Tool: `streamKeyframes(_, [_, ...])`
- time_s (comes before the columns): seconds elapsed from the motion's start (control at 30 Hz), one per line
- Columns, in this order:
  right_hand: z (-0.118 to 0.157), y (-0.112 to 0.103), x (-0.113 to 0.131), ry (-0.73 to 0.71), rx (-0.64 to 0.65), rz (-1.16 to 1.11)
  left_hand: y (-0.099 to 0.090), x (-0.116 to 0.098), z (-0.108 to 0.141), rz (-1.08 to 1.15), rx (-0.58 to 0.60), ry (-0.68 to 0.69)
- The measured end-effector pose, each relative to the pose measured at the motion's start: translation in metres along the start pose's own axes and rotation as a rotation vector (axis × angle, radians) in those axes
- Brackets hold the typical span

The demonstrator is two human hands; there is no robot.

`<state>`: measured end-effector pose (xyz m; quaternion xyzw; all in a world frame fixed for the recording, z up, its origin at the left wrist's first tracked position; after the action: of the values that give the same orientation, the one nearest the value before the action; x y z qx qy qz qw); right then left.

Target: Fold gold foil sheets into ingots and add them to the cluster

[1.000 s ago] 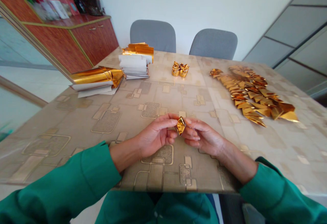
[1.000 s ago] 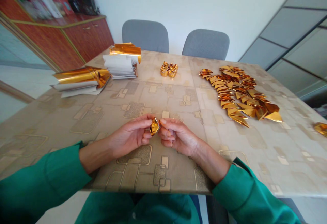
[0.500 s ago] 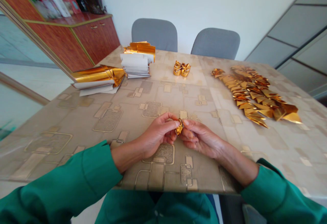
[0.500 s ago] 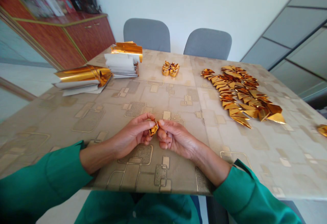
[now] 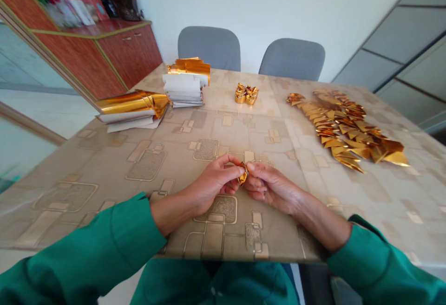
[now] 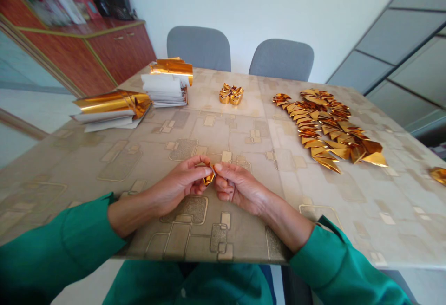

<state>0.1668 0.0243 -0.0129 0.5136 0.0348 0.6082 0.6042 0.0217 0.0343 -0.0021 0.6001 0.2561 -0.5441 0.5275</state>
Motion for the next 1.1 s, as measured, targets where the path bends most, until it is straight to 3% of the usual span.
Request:
streamKeyframes(0.17, [-0.001, -0.004, 0.003, -0.056, -0.071, 0.006, -0.001, 0.002, -0.004, 0.268, 0.045, -0.017])
streamKeyframes(0.47, [0.006, 0.0, 0.011, -0.311, -0.191, 0.214, -0.001, 0.003, -0.007, 0.539, -0.065, 0.044])
streamKeyframes(0.63, [0.005, -0.001, 0.013, -0.376, -0.234, 0.376, -0.003, 0.006, -0.01, 0.582, -0.127, 0.032])
streamKeyframes(0.87, [0.003, -0.006, 0.013, -0.297, -0.188, 0.183, 0.0, -0.002, -0.008, 0.699, -0.166, -0.044])
streamKeyframes(1.1, [0.003, -0.007, 0.011, -0.199, -0.12, 0.079, -0.003, 0.004, -0.011, 0.611, -0.039, -0.07])
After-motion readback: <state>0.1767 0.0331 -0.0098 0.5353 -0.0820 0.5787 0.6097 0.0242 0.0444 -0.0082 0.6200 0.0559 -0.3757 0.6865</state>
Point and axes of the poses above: each hand's wrist, its own z-axis away from the middle knuckle, its own y-axis out of the palm, x = y × z, the point moved 3 cm from there along -z, towards the middle knuckle, and after that the axes turned 15 degrees about y, right-handed, at the moved point
